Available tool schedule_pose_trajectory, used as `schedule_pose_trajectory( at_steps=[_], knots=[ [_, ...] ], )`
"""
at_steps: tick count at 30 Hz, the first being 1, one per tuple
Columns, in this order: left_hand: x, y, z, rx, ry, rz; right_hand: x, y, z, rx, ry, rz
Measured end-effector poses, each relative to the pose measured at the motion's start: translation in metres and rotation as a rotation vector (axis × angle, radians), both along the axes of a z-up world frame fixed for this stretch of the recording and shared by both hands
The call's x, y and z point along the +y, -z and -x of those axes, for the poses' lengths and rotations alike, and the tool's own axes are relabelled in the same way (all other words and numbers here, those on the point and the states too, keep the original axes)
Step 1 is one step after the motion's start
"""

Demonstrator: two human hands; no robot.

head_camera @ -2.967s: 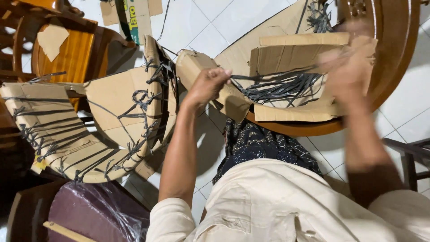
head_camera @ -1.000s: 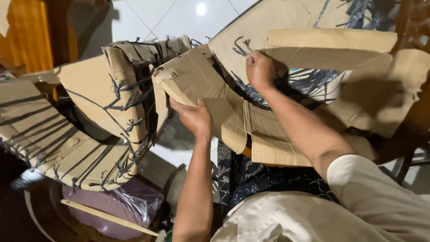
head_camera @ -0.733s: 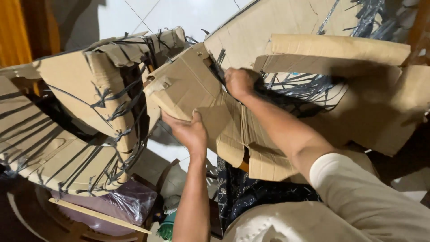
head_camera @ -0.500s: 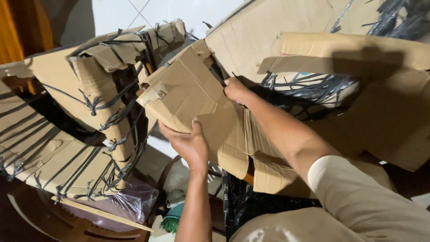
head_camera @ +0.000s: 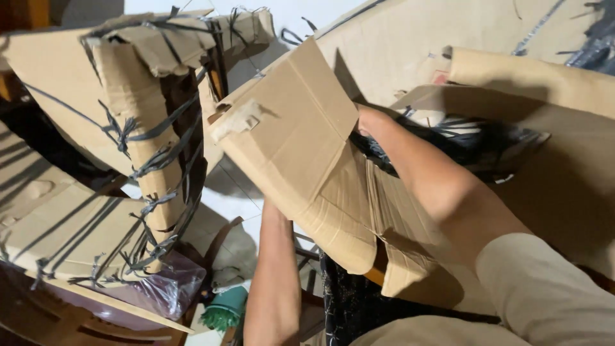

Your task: Securing cardboard protective wrapping to wooden furniture legs and frames using plastic ties.

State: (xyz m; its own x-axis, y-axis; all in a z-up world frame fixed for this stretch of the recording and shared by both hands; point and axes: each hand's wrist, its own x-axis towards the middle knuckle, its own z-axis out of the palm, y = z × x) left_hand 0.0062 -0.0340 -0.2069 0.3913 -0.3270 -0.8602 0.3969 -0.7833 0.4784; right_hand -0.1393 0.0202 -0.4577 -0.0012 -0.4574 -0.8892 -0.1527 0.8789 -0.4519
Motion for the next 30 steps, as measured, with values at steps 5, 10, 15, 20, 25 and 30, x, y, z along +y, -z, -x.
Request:
schedule_pose_trajectory(
  at_steps=[5,10,15,20,25,30],
  knots=[
    [0.009,0.094,-0.044,-0.061,0.087,0.011,-0.007,-0.017,0.000,-0.028,-0.081,-0.001],
    [0.026,0.160,-0.094,-0.149,0.160,0.020,-0.008,-0.033,0.008,-0.082,-0.177,0.004],
    [0.038,0.208,-0.103,-0.170,0.288,0.032,-0.024,-0.038,0.034,-0.076,-0.217,-0.002],
    [0.020,0.170,-0.107,-0.195,0.332,0.121,-0.024,-0.084,0.075,-0.061,-0.132,0.024],
    [-0.001,0.075,-0.071,-0.157,0.272,0.283,-0.030,-0.157,0.101,-0.083,-0.019,0.125],
    [0.004,0.025,-0.045,-0.284,0.409,0.394,-0.042,-0.296,0.085,-0.105,-0.004,0.137]
  ],
)
